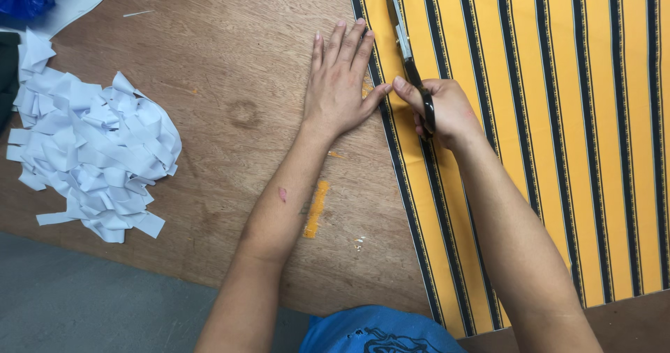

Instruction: The person uses scissors to cut a large sheet of yellow and black striped paper into smaller rectangular pieces. The person repeatedly repositions the paper and cuts along straight lines, accumulating cut pieces on the table.

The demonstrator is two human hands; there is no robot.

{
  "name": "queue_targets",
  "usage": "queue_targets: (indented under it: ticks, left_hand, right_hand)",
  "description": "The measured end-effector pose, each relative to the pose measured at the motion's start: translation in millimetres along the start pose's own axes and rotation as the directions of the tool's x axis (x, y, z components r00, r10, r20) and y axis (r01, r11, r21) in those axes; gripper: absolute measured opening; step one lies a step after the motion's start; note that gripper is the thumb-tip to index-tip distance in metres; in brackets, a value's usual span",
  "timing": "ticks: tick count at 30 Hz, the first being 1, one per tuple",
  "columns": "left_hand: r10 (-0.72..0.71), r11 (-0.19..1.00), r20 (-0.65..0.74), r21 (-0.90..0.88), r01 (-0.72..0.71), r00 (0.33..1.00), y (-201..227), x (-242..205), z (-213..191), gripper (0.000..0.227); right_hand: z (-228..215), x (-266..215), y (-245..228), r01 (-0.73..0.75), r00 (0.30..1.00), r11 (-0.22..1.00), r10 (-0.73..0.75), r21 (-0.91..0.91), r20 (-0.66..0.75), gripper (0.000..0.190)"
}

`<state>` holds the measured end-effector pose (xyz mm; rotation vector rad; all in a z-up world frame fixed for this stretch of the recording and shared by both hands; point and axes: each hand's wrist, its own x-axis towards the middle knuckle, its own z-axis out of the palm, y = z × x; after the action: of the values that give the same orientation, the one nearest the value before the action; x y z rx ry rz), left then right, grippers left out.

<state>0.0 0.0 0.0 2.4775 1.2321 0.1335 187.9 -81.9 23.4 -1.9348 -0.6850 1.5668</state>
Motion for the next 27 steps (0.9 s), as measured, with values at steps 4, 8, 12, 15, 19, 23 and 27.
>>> queue_targets:
  ticks: [4,8,12,15,19,23,27]
  left_hand:
    - [-0.011,1.0,0.022,0.012,0.01,1.0,0.4,0.6,1.5,0.087]
    - [-0.003,1.0,0.008,0.023,0.003,1.0,0.3,1.2,0.6,0.087]
    - [0.0,1.0,0.02,0.03,-0.001,1.0,0.6,0.4,0.0,0.087]
    - [-0.012,1.0,0.031,0.009,0.012,0.999,0.9,1.0,-1.6,0.087]
    - [-0.012,1.0,0.023,0.015,0.011,1.0,2.3,1.2,-2.6,0.087]
    - [-0.007,1.0,0.019,0.015,0.007,1.0,1.4,1.3,-1.9,0.087]
    - [-0.006,1.0,0.014,0.013,0.006,1.0,0.9,0.9,-0.1,0.088]
  right_hand:
    - [1.6,-2.6,-3.2,-0.012,1.0,1.0,0.012,0.003,-0.001,0.05]
    - [1.2,-3.3,-5.7,-0.004,1.0,1.0,0.004,-0.014,-0.005,0.051]
    - [-1.5,-1.9,-4.9,-0.03,0.999,1.0,0.03,-0.004,0.025,0.052]
    - [-4.7,1.7,-6.4,0.047,0.996,0.997,-0.05,0.058,0.069,0.059]
    - [-5.9,11.3,-12.5,0.071,0.995,0.996,-0.074,0.048,0.072,0.061]
    - [-5.2,20.7,-20.3,0.059,0.996,0.997,-0.062,0.045,0.062,0.061]
    - [-6.0,24.7,-25.9,0.077,0.996,0.997,-0.077,0.011,0.048,0.064]
